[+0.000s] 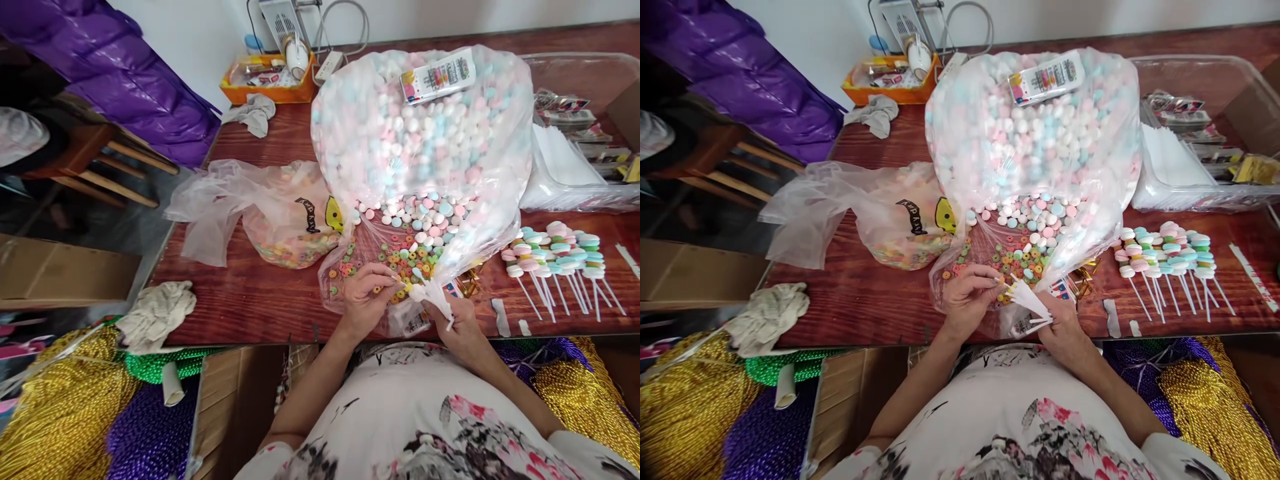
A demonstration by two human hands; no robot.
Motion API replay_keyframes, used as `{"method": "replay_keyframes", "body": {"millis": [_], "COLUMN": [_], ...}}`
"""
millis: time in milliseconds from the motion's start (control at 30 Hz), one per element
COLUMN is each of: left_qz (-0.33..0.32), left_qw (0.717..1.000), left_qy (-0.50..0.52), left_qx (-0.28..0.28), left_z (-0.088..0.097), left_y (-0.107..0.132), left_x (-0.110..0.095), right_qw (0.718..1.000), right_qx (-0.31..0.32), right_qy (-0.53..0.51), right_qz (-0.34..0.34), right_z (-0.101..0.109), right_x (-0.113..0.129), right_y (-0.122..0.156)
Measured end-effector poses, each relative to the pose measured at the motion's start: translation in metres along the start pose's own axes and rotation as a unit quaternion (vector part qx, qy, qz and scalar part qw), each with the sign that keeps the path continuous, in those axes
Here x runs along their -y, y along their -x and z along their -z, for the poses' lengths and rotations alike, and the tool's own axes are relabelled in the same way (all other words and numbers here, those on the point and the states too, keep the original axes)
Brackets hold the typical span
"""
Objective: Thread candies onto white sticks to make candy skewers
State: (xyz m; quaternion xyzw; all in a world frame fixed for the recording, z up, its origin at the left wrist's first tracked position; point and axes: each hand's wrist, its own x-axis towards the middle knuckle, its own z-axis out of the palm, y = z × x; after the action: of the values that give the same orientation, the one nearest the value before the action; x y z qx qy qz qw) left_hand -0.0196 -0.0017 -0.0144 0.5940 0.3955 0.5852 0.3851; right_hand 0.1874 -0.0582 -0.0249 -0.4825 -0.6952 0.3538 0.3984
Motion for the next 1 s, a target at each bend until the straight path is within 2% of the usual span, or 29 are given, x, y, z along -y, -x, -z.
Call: {"method": "replay_keyframes", "body": {"millis": [67, 200, 367, 467, 533, 600, 633, 667, 700, 767, 800, 833, 900, 1000], "left_qz": [-0.022, 0.007, 0.04, 0.046, 0.056, 0.072, 0.079, 0.087, 0.099, 0.104, 0.118, 0.13, 0.133, 0.099], "left_qw": [1.0, 1.0, 0.996, 0.992, 0.986, 0.976, 0.972, 0.969, 0.953, 0.896, 0.861, 0.842, 0.833, 0.852], "left_qy": [-0.005, 0.024, -0.005, -0.011, -0.017, -0.052, -0.094, -0.154, -0.228, -0.4, -0.462, -0.492, -0.508, -0.485], "left_qx": [-0.016, -0.019, 0.074, 0.114, 0.156, 0.197, 0.199, 0.175, 0.174, 0.163, 0.178, 0.178, 0.173, 0.167], "left_z": [-0.008, -0.024, -0.036, -0.037, -0.03, -0.016, -0.008, 0.0, 0.008, 0.019, 0.022, 0.023, 0.023, 0.024], "left_y": [0.004, 0.008, 0.016, 0.014, 0.001, -0.026, -0.044, -0.063, -0.082, -0.117, -0.13, -0.139, -0.149, -0.148], "left_x": [0.0, -0.004, -0.011, -0.013, -0.013, -0.007, -0.002, 0.005, 0.013, 0.034, 0.044, 0.054, 0.069, 0.076], "right_qw": [0.999, 0.997, 0.994, 0.993, 0.992, 0.989, 0.987, 0.985, 0.983, 0.981, 0.981, 0.982, 0.987, 0.991], "right_qx": [-0.021, -0.041, -0.069, -0.079, -0.091, -0.118, -0.133, -0.145, -0.156, -0.167, -0.165, -0.158, -0.134, -0.111], "right_qy": [-0.019, -0.056, -0.045, -0.039, -0.038, -0.039, -0.039, -0.039, -0.039, -0.036, -0.033, -0.031, -0.03, -0.026], "right_qz": [-0.018, -0.035, -0.066, -0.074, -0.076, -0.076, -0.079, -0.083, -0.088, -0.098, -0.099, -0.094, -0.08, -0.073], "right_z": [-0.003, -0.005, 0.0, 0.002, 0.004, 0.009, 0.013, 0.016, 0.02, 0.025, 0.026, 0.026, 0.025, 0.024], "right_x": [-0.002, -0.002, -0.004, -0.007, -0.009, -0.01, -0.011, -0.013, -0.014, -0.018, -0.019, -0.02, -0.022, -0.024], "right_y": [0.002, 0.004, 0.006, 0.005, 0.002, -0.002, -0.004, -0.005, -0.006, -0.006, -0.006, -0.005, -0.001, 0.004]}}
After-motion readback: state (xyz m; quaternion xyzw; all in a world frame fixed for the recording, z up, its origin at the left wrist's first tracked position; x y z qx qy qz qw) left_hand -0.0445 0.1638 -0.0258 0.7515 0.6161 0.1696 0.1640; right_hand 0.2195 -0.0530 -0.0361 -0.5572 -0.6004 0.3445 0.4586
